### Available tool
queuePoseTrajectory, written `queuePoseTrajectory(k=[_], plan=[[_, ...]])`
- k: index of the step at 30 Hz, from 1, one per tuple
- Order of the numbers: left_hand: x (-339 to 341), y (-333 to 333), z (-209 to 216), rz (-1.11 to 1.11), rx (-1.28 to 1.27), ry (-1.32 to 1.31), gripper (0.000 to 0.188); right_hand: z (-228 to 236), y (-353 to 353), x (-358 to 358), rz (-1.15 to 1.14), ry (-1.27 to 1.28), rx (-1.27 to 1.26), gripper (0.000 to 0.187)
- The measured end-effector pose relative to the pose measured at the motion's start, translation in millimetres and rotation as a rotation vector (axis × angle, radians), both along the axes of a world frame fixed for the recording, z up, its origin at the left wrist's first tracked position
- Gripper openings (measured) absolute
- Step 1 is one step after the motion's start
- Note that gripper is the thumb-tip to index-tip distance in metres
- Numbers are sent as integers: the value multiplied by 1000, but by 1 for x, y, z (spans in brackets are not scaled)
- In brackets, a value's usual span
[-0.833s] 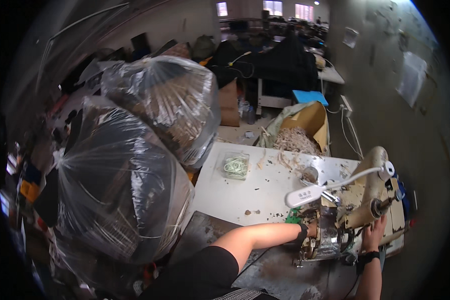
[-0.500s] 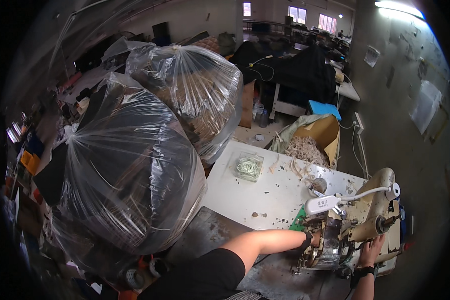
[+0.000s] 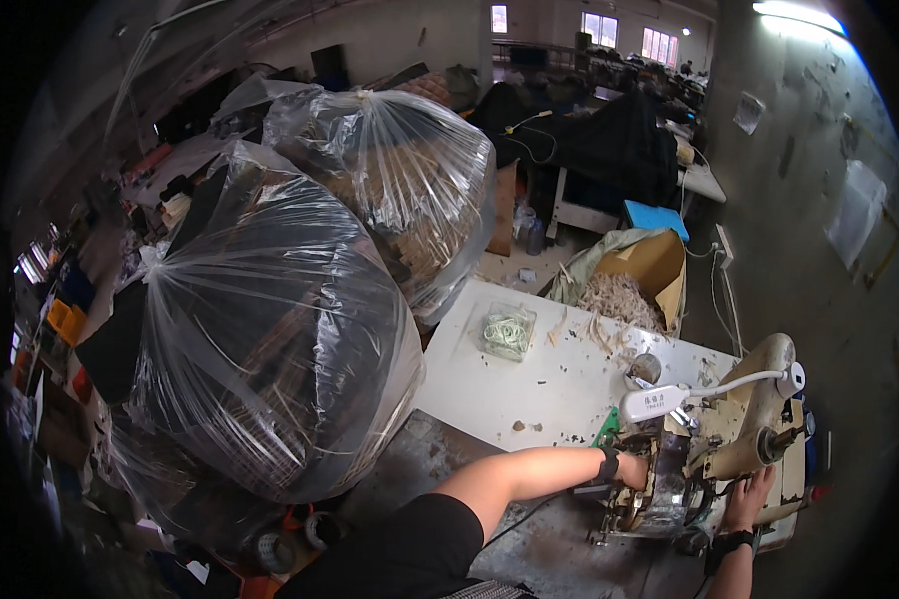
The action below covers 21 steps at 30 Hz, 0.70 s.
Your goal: The recorder is performing maintenance and testing on a specialized shoe manufacturing machine, adjusting components and testing the mechanism.
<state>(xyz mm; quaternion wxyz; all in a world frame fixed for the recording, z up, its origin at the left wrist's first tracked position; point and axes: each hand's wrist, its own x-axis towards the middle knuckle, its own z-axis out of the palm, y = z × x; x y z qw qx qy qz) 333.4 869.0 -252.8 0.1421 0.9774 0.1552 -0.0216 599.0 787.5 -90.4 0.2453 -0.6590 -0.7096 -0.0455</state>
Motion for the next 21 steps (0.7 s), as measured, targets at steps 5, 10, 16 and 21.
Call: queuePoseTrajectory(k=[5, 10, 16, 21], plan=[[22, -15, -3, 80, -226, -553, 26, 20, -24, 14, -115, -72, -96, 52], [9, -19, -5, 293, -234, -622, 32, 24, -5, -25, -11, 12, -86, 56], [-9, -45, 57, 322, -329, -638, 33, 36, -13, -36, 19, -14, 148, 37], [-40, -67, 120, 383, -503, -442, 39, 50, -17, -53, 49, 32, 140, 32]])
